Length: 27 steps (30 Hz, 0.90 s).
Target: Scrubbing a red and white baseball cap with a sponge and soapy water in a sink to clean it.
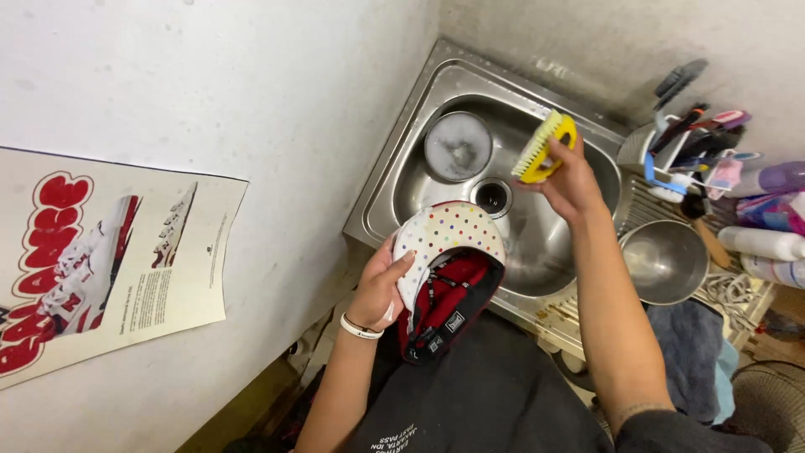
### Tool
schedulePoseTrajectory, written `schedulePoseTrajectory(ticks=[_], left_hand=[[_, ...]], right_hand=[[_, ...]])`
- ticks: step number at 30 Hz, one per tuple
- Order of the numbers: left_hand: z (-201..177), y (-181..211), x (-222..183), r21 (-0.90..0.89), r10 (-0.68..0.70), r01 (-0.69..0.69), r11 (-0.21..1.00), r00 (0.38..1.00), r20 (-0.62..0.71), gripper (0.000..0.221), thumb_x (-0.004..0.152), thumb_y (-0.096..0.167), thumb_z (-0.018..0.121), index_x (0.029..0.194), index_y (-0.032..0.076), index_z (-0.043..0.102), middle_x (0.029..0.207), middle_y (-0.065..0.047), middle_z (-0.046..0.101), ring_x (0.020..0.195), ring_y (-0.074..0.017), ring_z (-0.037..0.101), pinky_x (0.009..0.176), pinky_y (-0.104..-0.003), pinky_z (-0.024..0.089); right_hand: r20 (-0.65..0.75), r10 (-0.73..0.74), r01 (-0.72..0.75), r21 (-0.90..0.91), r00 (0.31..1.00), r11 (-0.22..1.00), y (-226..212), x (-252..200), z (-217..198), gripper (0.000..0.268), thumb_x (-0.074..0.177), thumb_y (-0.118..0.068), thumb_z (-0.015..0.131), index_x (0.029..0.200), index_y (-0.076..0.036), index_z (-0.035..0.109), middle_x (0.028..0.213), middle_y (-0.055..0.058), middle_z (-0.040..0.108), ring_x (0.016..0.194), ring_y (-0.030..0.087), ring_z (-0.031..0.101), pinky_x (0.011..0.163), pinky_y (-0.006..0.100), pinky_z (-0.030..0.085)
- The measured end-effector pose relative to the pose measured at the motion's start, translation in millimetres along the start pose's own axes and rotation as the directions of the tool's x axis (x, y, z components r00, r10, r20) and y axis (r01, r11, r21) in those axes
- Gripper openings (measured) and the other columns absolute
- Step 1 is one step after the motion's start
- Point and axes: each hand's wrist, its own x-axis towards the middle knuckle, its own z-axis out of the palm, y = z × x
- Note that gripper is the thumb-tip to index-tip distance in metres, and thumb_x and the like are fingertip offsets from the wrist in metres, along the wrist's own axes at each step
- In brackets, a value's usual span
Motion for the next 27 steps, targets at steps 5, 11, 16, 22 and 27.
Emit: schedulePoseTrajectory(ticks=[5, 11, 16, 22, 27], left_hand=[[6.9, -19.5, 20.2, 0.026, -0.011, 0.011, 1.000, 1.000, 0.020, 0.047, 0.101, 0.011, 0.055, 0.147, 0.004, 0.046, 0.134, -0.023, 0.063, 0.119, -0.0308, 0.064, 0.103, -0.049, 0.052], [59.1, -49.9, 35.3, 0.368, -0.090, -0.096, 0.925, 0.884, 0.458, 0.076, 0.082, -0.009, 0.064, 0.152, 0.001, 0.036, 0.138, -0.024, 0.059, 0.124, -0.0293, 0.059, 0.106, -0.048, 0.049], [98.4, -59.4, 14.7, 0.501, -0.172, -0.280, 0.819, 0.713, 0.680, 0.080, 0.081, -0.017, 0.051, 0.154, 0.004, 0.028, 0.141, -0.018, 0.055, 0.129, -0.0245, 0.048, 0.111, -0.048, 0.043], [152.6, -48.3, -16.6, 0.773, -0.352, -0.321, 0.546, 0.750, 0.560, 0.097, 0.079, 0.002, 0.058, 0.161, 0.010, 0.007, 0.163, -0.010, 0.029, 0.145, -0.0196, 0.033, 0.119, -0.034, 0.026], [137.5, -48.4, 14.7, 0.849, -0.457, -0.305, 0.432, 0.738, 0.497, 0.092, 0.082, 0.009, 0.068, 0.159, 0.008, 0.018, 0.158, -0.010, 0.038, 0.141, -0.0191, 0.039, 0.118, -0.037, 0.032]], right_hand=[[-0.009, -0.039, 0.039, 0.071, 0.999, 0.997, -39.1, -99.5, -12.0, 0.046, 0.099, -0.060, 0.043, 0.129, -0.025, 0.047, 0.121, 0.009, 0.053, 0.116, 0.035, 0.062, 0.087, 0.064, 0.059], [0.007, -0.628, 0.388, -0.791, 0.779, 0.473, -31.9, -171.0, 29.9, 0.047, 0.080, -0.042, 0.087, 0.116, -0.016, 0.071, 0.116, 0.010, 0.056, 0.116, 0.035, 0.055, 0.101, 0.048, 0.046], [0.229, -0.864, 0.587, -0.805, 0.449, 0.091, -43.6, -196.9, 28.6, 0.052, 0.076, -0.049, 0.087, 0.112, -0.016, 0.072, 0.114, 0.010, 0.054, 0.117, 0.039, 0.051, 0.105, 0.051, 0.042], [0.343, -0.853, 0.620, -0.784, 0.394, -0.029, -77.0, -233.5, -7.8, 0.041, 0.078, -0.034, 0.084, 0.111, -0.012, 0.070, 0.116, 0.010, 0.059, 0.117, 0.040, 0.053, 0.108, 0.054, 0.042], [0.375, -0.857, 0.626, -0.776, 0.353, -0.082, -56.5, -216.0, -40.7, 0.045, 0.084, -0.050, 0.075, 0.116, -0.018, 0.070, 0.119, 0.011, 0.061, 0.119, 0.038, 0.051, 0.107, 0.059, 0.039]])
